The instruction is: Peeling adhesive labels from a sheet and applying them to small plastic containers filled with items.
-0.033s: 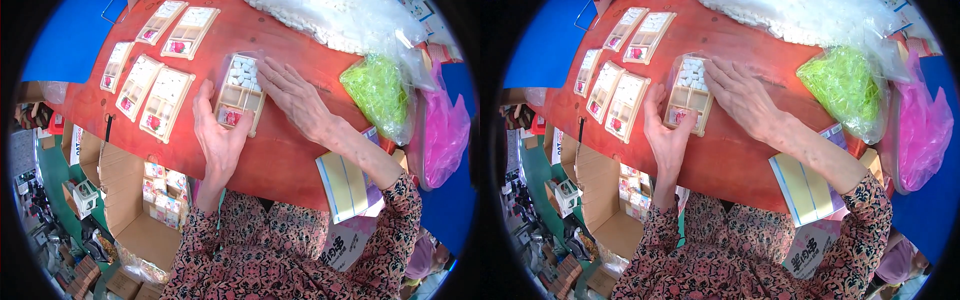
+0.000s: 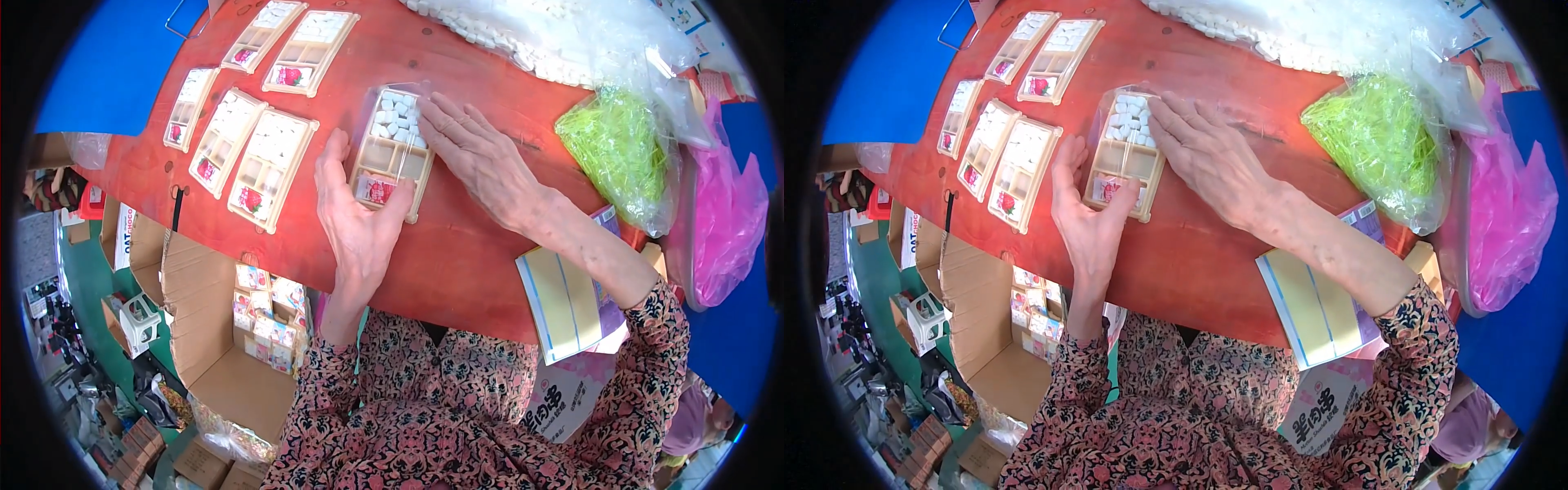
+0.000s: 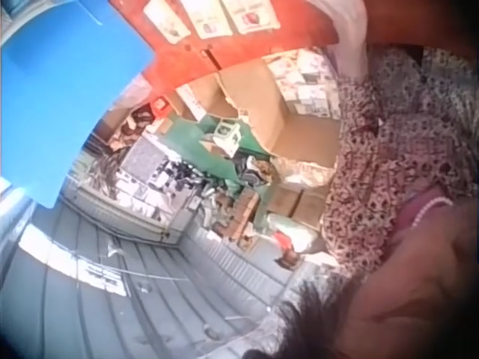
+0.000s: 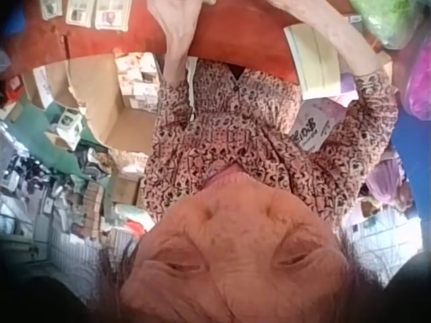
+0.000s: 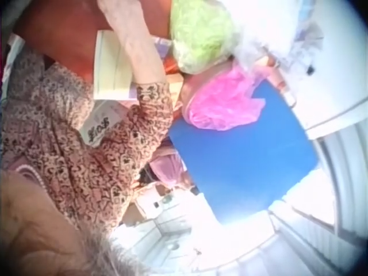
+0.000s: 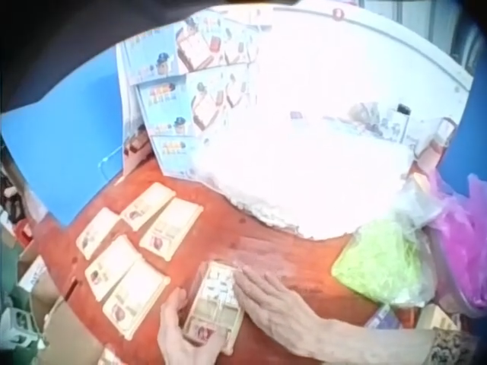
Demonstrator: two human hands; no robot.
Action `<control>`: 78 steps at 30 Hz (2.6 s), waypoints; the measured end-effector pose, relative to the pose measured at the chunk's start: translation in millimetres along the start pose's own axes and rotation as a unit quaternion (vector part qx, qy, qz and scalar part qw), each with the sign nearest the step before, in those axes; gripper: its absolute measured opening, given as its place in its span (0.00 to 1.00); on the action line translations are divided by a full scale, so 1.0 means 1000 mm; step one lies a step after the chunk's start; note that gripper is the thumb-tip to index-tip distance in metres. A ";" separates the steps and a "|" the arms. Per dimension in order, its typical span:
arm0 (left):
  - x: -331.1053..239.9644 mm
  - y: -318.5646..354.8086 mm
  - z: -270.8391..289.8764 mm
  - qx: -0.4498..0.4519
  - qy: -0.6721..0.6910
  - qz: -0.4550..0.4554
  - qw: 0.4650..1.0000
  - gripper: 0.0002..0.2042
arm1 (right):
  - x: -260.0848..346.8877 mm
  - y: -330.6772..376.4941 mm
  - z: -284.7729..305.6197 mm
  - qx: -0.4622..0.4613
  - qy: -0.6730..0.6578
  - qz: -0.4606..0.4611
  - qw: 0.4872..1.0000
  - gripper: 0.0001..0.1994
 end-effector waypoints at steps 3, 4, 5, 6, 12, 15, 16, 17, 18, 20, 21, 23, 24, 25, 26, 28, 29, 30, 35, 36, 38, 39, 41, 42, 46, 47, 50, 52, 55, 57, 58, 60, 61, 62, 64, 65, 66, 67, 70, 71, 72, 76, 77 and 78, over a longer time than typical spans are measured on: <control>-0.001 0.000 -0.002 0.005 0.000 0.000 1.000 0.37 | 0.000 0.002 -0.004 0.001 0.014 -0.003 1.000 0.24; -0.001 0.000 -0.001 0.004 -0.005 0.000 1.000 0.37 | 0.002 0.002 -0.005 0.000 0.027 0.001 1.000 0.24; 0.000 0.000 -0.001 0.004 -0.006 0.000 1.000 0.37 | 0.002 0.003 -0.004 0.000 0.026 0.001 1.000 0.24; 0.001 -0.001 -0.002 -0.004 -0.004 -0.009 1.000 0.37 | 0.000 0.004 -0.002 -0.006 -0.006 -0.011 1.000 0.24; 0.002 0.000 -0.001 -0.010 -0.001 -0.013 1.000 0.37 | 0.007 -0.001 0.005 -0.005 -0.008 0.007 1.000 0.26; 0.001 -0.001 -0.002 -0.009 0.000 -0.014 1.000 0.37 | 0.005 -0.003 -0.007 0.008 0.001 0.031 0.999 0.27; 0.001 0.000 -0.001 -0.012 0.001 -0.013 1.000 0.36 | 0.006 -0.003 -0.010 0.013 0.004 0.042 0.999 0.26; 0.000 0.000 -0.001 -0.011 0.000 -0.012 1.000 0.36 | 0.006 -0.003 -0.010 0.014 0.003 0.041 0.999 0.26; -0.001 0.000 -0.001 -0.011 0.004 -0.009 1.000 0.37 | 0.006 -0.002 -0.010 0.017 0.005 0.041 0.999 0.26; -0.001 -0.001 -0.002 -0.008 0.007 -0.008 1.000 0.37 | 0.005 -0.002 -0.010 0.020 0.008 0.036 0.999 0.26; -0.001 0.000 -0.003 -0.007 0.006 -0.003 1.000 0.37 | 0.004 -0.002 -0.011 0.017 -0.021 0.031 0.999 0.26; 0.002 0.000 -0.004 -0.004 0.005 0.002 1.000 0.37 | 0.003 -0.001 -0.010 0.014 -0.049 0.023 0.998 0.27; 0.004 0.000 -0.004 -0.003 0.000 -0.009 1.000 0.37 | 0.000 0.000 -0.007 0.008 -0.128 0.009 0.992 0.30; 0.004 0.000 -0.005 -0.003 -0.004 -0.019 1.000 0.37 | -0.003 0.001 -0.003 0.001 -0.207 -0.006 0.978 0.35; 0.003 0.000 -0.003 -0.004 -0.008 -0.019 1.000 0.37 | -0.006 0.001 -0.001 -0.001 -0.211 -0.004 0.978 0.35; 0.002 -0.001 -0.002 0.000 -0.012 -0.022 1.000 0.37 | -0.027 0.005 0.009 -0.101 -0.308 -0.116 0.939 0.32; 0.001 0.000 -0.001 0.001 -0.012 -0.023 1.000 0.37 | -0.035 0.010 0.014 -0.150 -0.391 -0.207 0.884 0.28; -0.003 0.001 -0.002 0.010 -0.049 -0.053 0.997 0.38 | -0.039 0.013 0.015 -0.151 -0.392 -0.207 0.884 0.28; -0.007 0.004 -0.009 0.036 -0.148 -0.151 0.977 0.36 | -0.044 0.019 0.013 -0.176 -0.353 -0.225 0.891 0.24; -0.008 0.005 -0.009 0.042 -0.172 -0.154 0.972 0.35 | -0.037 0.016 0.013 -0.180 -0.356 -0.197 0.896 0.24; -0.010 0.006 -0.011 0.050 -0.195 -0.158 0.967 0.33 | -0.029 0.008 0.015 -0.176 -0.357 -0.174 0.901 0.20; -0.011 0.006 -0.012 0.055 -0.197 -0.157 0.966 0.33 | -0.027 0.004 0.013 -0.175 -0.340 -0.160 0.910 0.18; -0.012 0.008 -0.013 0.059 -0.202 -0.155 0.965 0.32 | -0.022 -0.005 0.008 -0.157 -0.309 -0.139 0.928 0.13; -0.011 0.010 -0.013 0.072 -0.228 -0.165 0.957 0.34 | -0.019 -0.007 0.002 -0.158 -0.311 -0.139 0.927 0.13; -0.014 0.016 -0.024 0.129 -0.329 -0.210 0.911 0.39 | -0.012 -0.005 -0.007 -0.163 -0.241 -0.109 0.950 0.13; -0.016 0.018 -0.026 0.152 -0.352 -0.202 0.901 0.40 | -0.011 -0.005 -0.007 -0.151 -0.212 -0.110 0.959 0.15; -0.020 0.020 -0.026 0.176 -0.357 -0.189 0.898 0.40 | -0.008 -0.004 -0.013 -0.144 -0.147 -0.097 0.974 0.16; -0.020 0.021 -0.027 0.180 -0.375 -0.188 0.890 0.39 | -0.005 -0.003 -0.015 -0.150 -0.106 -0.083 0.979 0.17; -0.018 0.022 -0.033 0.189 -0.385 -0.193 0.883 0.37 | -0.007 0.001 -0.013 -0.134 -0.072 -0.086 0.985 0.17; -0.014 0.021 -0.042 0.187 -0.380 -0.201 0.883 0.34 | -0.014 0.005 -0.011 -0.127 -0.075 -0.076 0.986 0.17; -0.016 0.020 -0.041 0.181 -0.382 -0.207 0.882 0.32 | -0.018 0.005 -0.008 -0.128 -0.101 -0.073 0.984 0.16; -0.019 0.017 -0.035 0.176 -0.407 -0.204 0.873 0.32 | -0.016 0.008 0.012 -0.135 -0.165 -0.069 0.975 0.12; -0.019 0.017 -0.032 0.171 -0.412 -0.204 0.872 0.32 | -0.014 0.017 0.033 -0.130 -0.157 -0.078 0.976 0.12; -0.017 0.017 -0.029 0.165 -0.419 -0.205 0.869 0.32 | -0.011 0.025 0.052 -0.087 -0.188 -0.123 0.970 0.13; -0.016 0.017 -0.031 0.179 -0.423 -0.198 0.866 0.33 | -0.006 0.056 0.085 -0.059 -0.224 -0.193 0.954 0.16; -0.017 0.017 -0.026 0.177 -0.431 -0.193 0.864 0.34 | 0.001 0.073 0.099 -0.075 -0.241 -0.207 0.945 0.17; -0.018 0.018 -0.026 0.177 -0.428 -0.198 0.864 0.34 | 0.014 0.096 0.109 -0.072 -0.195 -0.233 0.950 0.19; -0.018 0.019 -0.028 0.186 -0.427 -0.190 0.864 0.35 | 0.027 0.118 0.116 -0.068 -0.148 -0.259 0.952 0.21; -0.023 0.021 -0.035 0.209 -0.417 -0.192 0.864 0.39 | 0.061 0.174 0.108 0.026 -0.110 -0.343 0.932 0.25; -0.024 0.021 -0.037 0.216 -0.422 -0.195 0.859 0.39 | 0.061 0.185 0.108 0.023 -0.106 -0.349 0.931 0.25; -0.025 0.022 -0.035 0.220 -0.433 -0.196 0.852 0.40 | 0.060 0.193 0.110 -0.004 -0.073 -0.356 0.932 0.24; -0.037 0.027 -0.027 0.192 -0.425 -0.235 0.853 0.39 | 0.029 0.200 0.119 -0.067 0.037 -0.379 0.922 0.24; -0.044 0.028 -0.025 0.189 -0.429 -0.237 0.851 0.39 | 0.019 0.194 0.121 -0.085 0.025 -0.389 0.917 0.24; -0.056 0.033 -0.026 0.207 -0.369 -0.251 0.870 0.38 | 0.012 0.193 0.119 -0.090 0.021 -0.387 0.917 0.24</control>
Point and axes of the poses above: each hand's wrist, its own y-axis away from the middle knuckle, its own z-axis out of the back of the hand, x = y × z, the point moved 4 cm from there along -y, towards the middle knuckle, and after that the axes turned 3 degrees about -x, right-handed, at the moved point
